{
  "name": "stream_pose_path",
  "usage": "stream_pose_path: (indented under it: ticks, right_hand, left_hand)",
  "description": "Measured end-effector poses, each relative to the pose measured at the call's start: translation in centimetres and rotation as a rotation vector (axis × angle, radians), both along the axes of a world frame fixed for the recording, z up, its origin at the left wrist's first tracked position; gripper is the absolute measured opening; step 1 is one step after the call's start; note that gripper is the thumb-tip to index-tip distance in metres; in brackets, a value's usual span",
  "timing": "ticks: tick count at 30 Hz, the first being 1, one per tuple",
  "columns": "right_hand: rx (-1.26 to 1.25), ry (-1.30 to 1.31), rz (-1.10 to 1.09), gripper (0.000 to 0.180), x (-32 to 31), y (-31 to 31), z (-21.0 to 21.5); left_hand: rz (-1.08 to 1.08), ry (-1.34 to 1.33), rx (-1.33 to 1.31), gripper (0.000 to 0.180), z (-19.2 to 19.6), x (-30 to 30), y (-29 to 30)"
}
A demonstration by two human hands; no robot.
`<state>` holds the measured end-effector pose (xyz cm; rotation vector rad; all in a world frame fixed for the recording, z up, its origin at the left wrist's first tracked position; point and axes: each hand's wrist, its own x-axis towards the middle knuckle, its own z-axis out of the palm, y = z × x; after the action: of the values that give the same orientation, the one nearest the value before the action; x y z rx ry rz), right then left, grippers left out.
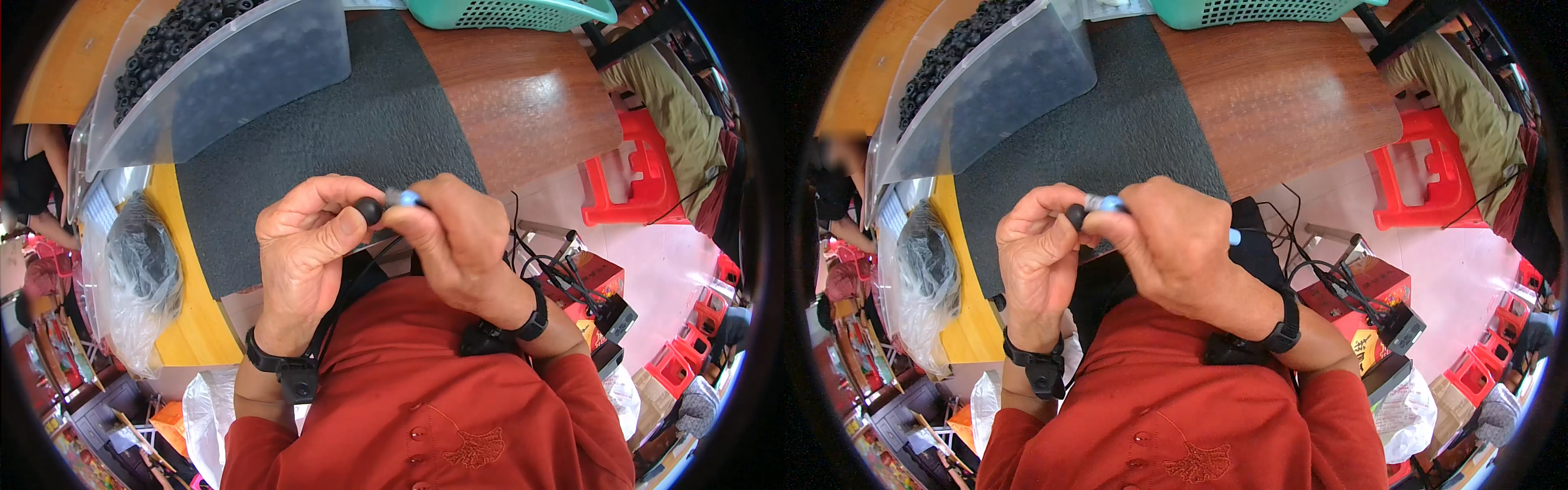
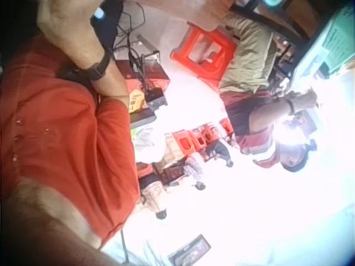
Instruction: Trimming excess rubber material from shoe components using a utility knife.
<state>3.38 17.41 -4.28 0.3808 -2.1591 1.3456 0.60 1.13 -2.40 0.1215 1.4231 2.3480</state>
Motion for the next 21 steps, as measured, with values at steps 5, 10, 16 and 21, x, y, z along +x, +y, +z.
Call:
stream_pose_path:
  ticks: [5,10,16,21]
  right_hand:
    - [-0.044,-0.152,-0.052,0.018,-0.3,0.5,0.2]
    - [-0.207,-0.263,0.016,0.024,-0.3,0.3,1.2]
    - [-0.307,-0.362,-0.019,0.016,-0.3,0.1,0.8]
    - [-0.229,-0.375,0.005,0.016,0.1,0.0,0.4]
  left_hand:
    - [0.026,0.086,-0.056,0.028,-0.1,-0.8,0.3]
    - [0.049,0.217,-0.172,0.022,0.5,-0.7,0.8]
    - [0.062,0.341,-0.247,0.017,1.8,-1.7,0.9]
    - [0.069,0.724,-0.65,0.015,8.0,-5.4,4.5]
